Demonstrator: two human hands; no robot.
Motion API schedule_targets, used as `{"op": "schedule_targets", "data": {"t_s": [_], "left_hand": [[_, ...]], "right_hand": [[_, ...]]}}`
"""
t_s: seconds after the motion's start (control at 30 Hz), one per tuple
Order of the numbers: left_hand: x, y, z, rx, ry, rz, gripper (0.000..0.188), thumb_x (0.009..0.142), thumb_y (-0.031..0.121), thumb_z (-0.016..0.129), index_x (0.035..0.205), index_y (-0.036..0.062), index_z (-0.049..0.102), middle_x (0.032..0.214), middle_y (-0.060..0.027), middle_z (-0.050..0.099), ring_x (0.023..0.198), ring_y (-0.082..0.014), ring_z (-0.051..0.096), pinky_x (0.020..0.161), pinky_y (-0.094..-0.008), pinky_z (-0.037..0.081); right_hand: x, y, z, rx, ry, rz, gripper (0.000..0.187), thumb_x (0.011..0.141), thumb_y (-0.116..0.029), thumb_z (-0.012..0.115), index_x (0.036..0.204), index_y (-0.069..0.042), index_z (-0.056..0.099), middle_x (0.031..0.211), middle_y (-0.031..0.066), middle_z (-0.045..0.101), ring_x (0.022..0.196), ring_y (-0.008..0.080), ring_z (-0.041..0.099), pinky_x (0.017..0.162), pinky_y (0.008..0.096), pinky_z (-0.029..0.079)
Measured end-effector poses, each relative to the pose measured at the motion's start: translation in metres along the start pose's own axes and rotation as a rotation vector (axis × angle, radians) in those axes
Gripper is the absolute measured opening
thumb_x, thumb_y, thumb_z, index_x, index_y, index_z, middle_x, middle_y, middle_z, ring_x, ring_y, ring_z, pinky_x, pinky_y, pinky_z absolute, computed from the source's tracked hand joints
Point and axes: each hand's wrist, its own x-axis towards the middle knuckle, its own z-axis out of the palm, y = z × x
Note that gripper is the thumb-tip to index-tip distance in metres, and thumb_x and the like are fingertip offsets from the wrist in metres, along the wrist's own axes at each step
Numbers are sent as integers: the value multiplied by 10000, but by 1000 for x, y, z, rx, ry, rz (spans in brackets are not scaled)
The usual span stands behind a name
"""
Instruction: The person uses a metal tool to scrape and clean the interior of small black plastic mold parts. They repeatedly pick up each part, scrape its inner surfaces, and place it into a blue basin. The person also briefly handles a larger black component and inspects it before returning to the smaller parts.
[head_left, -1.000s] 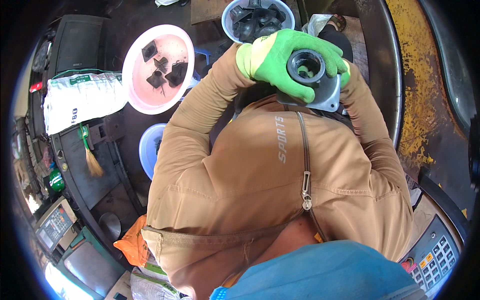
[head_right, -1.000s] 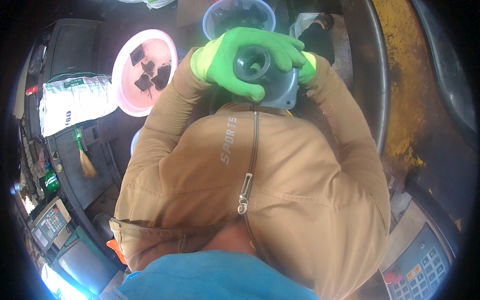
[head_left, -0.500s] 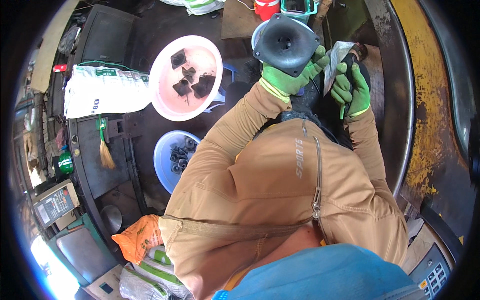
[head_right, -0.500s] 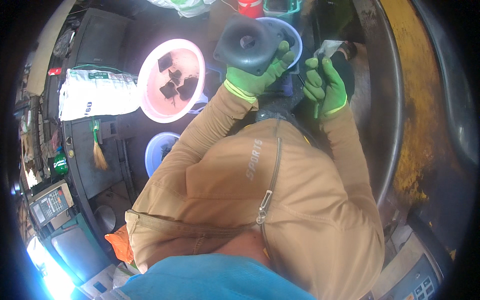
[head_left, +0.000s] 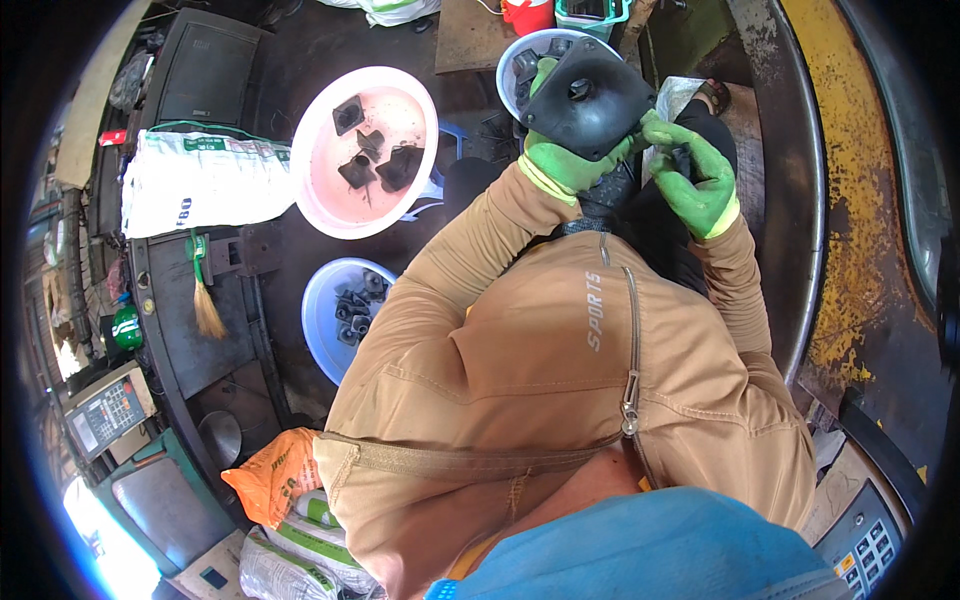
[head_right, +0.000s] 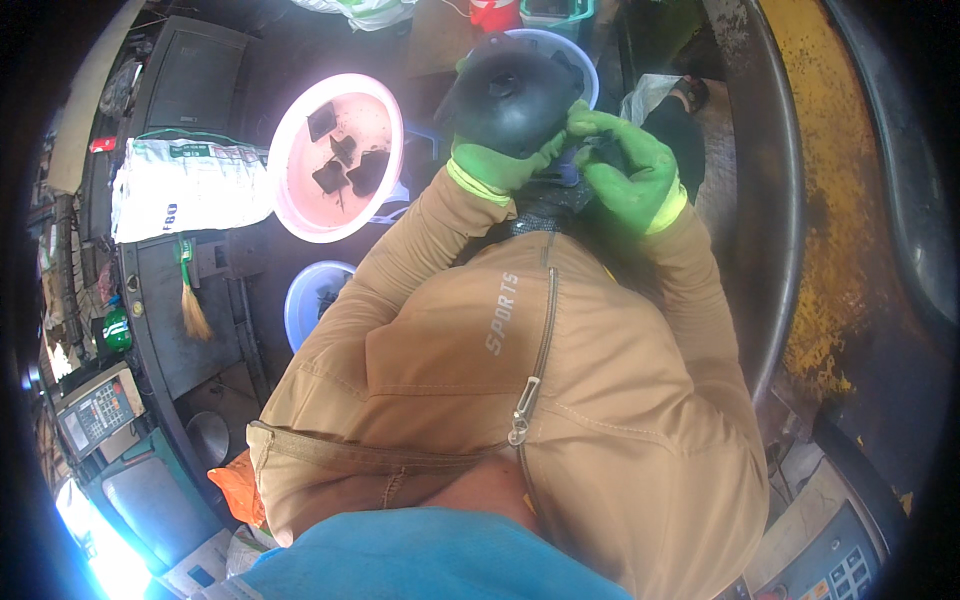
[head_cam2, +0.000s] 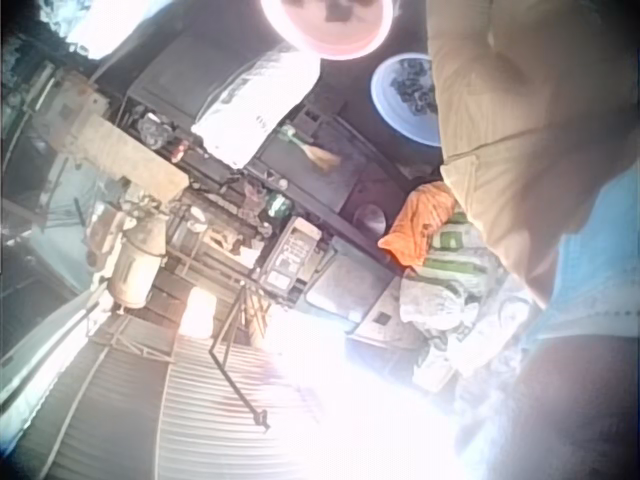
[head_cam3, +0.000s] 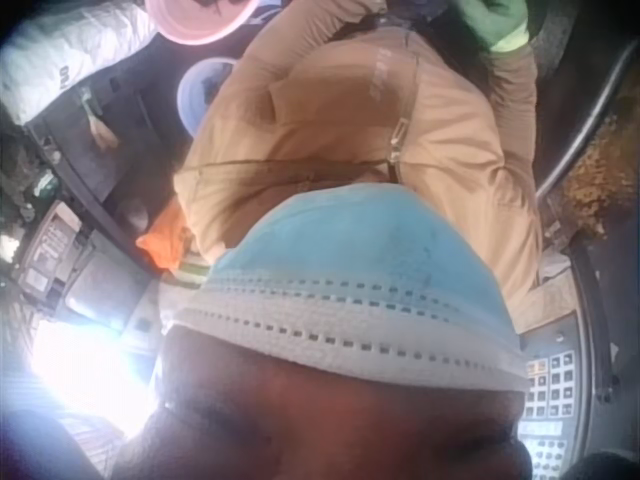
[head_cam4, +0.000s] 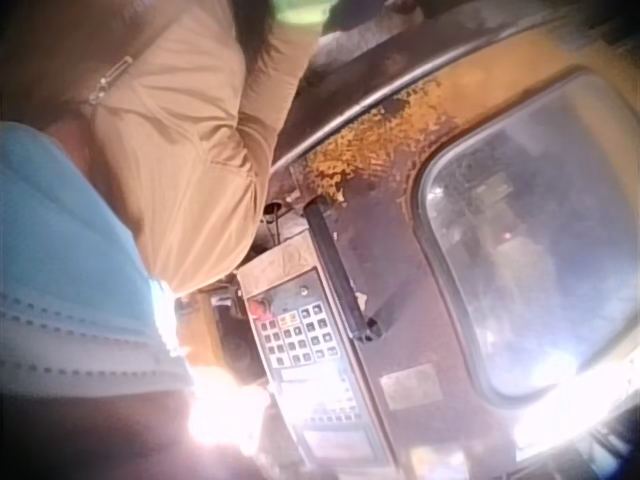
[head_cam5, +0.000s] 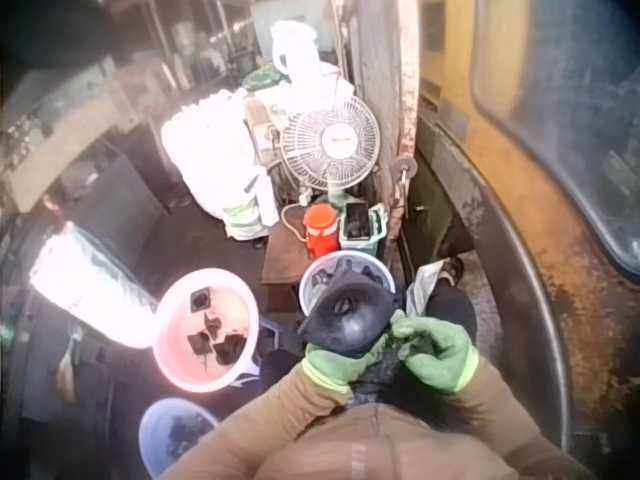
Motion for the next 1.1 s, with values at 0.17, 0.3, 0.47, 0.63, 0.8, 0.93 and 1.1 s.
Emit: {"op": "schedule_targets", "data": {"t_s": [0.17, 0.3, 0.47, 0.63, 0.8, 0.93, 1.1], "left_hand": [[-2, 6, -1, -465, -20, -45, 334, 880, 111, 597, 1185, 14, 498, 1092, -133, 602, 1004, -249, 591, 881, -400, 506], [2, 10, -3, -1500, 87, -386, 324, 847, 62, 621, 1153, 9, 529, 1082, -145, 604, 988, -248, 601, 841, -376, 519], [10, 0, 4, -1580, 294, -540, 305, 838, 43, 621, 1132, 7, 548, 989, -131, 643, 858, -208, 637, 762, -306, 533], [7, -6, 11, -414, 304, -245, 307, 913, 190, 566, 1164, 18, 529, 947, -127, 660, 800, -213, 645, 756, -296, 531], [4, -2, 6, -1406, 172, -364, 518, 961, 462, 419, 1262, 43, 460, 1097, -150, 613, 951, -251, 616, 818, -373, 516], [6, -4, -3, -1493, 274, -569, 645, 907, 530, 507, 1334, 52, 437, 1250, -136, 553, 1156, -250, 539, 1032, -415, 394], [5, -8, -5, -1465, -6, -352, 597, 845, 259, 673, 1349, 62, 421, 1288, -91, 524, 1177, -238, 530, 1023, -398, 427]], "right_hand": [[-6, -5, 1, 231, 170, 148, 228, 860, 12, 577, 1086, 24, 605, 972, 47, 619, 833, 79, 550, 740, 212, 446], [-7, -4, -1, 255, 276, 310, 224, 864, -39, 601, 1081, 10, 612, 861, -5, 593, 697, 39, 484, 622, 175, 382], [1, 9, 4, 312, 381, 330, 234, 875, -114, 610, 1080, -2, 619, 807, -12, 597, 584, 19, 448, 514, 161, 325], [13, 18, 18, 399, 304, 473, 315, 889, -186, 601, 1147, -6, 588, 813, 9, 621, 542, 25, 433, 451, 174, 313], [27, 22, 26, 510, 246, 473, 380, 845, -173, 663, 1176, -5, 578, 905, 18, 623, 553, 41, 457, 467, 194, 349], [41, 20, 11, 591, 294, 402, 354, 868, -93, 622, 1202, 1, 553, 813, -34, 561, 507, 10, 408, 439, 151, 304], [56, 16, -14, 754, 267, 348, 360, 904, -99, 565, 1245, 6, 513, 759, -30, 567, 473, 5, 385, 420, 153, 278]]}}
